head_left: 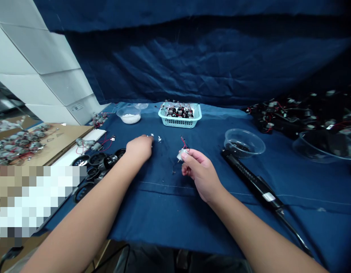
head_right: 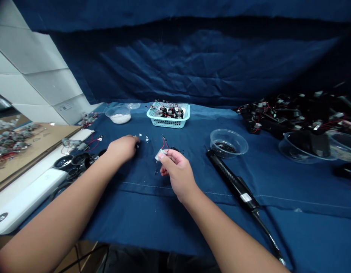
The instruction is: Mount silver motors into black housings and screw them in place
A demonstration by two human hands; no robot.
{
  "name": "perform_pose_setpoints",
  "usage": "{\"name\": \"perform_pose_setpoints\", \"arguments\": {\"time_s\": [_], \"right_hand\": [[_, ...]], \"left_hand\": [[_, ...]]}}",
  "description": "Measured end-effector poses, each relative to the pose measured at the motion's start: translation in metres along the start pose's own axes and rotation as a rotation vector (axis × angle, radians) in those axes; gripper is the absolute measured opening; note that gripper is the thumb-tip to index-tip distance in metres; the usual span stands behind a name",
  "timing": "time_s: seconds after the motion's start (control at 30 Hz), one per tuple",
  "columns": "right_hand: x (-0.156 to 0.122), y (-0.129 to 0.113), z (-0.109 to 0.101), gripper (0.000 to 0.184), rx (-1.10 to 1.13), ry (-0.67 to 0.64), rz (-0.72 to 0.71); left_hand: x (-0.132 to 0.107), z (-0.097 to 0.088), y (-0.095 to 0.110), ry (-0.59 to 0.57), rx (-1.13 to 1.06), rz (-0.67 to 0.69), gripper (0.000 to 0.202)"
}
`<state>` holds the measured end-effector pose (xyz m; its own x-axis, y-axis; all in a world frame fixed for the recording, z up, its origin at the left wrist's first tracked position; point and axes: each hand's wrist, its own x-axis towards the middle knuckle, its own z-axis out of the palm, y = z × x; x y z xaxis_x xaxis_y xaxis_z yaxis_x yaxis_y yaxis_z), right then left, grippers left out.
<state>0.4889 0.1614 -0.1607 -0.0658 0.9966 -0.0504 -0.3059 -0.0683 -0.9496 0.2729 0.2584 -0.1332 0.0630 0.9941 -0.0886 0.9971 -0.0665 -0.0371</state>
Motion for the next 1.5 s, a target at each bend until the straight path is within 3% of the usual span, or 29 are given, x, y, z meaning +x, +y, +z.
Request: {"name": "perform_pose_setpoints", "arguments": {"time_s": [0.2,0.57,0.73,0.83,0.9,1.03,1.13,1.3,1.5], "right_hand": [[0.000,0.001,-0.002,0.040,0.005,0.007,0.002],[0.002,0.004,-0.002,0.042,-0.030,-0.003,-0.004],[0.005,0.003,-0.002,0.040,-0.045,-0.006,-0.041],[0.003,-0.009,-0.002,0.037,-0.044,-0.012,-0.080],[-0.006,-0.022,-0.005,0.033,-0.040,0.002,-0.102],[-0.040,-0.050,-0.022,0.023,-0.058,0.011,-0.125],[-0.063,-0.061,-0.045,0.026,-0.133,0.030,-0.170],[-0.063,-0.042,-0.078,0.026,-0.365,0.146,-0.191],[-0.054,-0.007,-0.069,0.026,-0.491,0.090,-0.094]], "left_hand": [[0.001,0.005,-0.007,0.019,-0.018,0.028,0.037],[-0.015,0.004,0.007,0.004,-0.004,0.054,0.024],[-0.042,-0.006,0.025,0.070,-0.173,0.231,0.015],[-0.063,-0.008,0.041,0.116,-0.458,0.424,0.010],[-0.075,-0.006,0.048,0.032,-0.678,0.542,0.005],[-0.092,0.001,0.055,-0.311,-0.874,0.671,0.006],[-0.096,0.009,0.058,-0.310,-0.847,0.785,0.007],[-0.084,0.029,0.063,-0.126,-0.717,0.821,0.006],[-0.074,0.045,0.067,-0.123,-0.706,0.874,0.005]]}}
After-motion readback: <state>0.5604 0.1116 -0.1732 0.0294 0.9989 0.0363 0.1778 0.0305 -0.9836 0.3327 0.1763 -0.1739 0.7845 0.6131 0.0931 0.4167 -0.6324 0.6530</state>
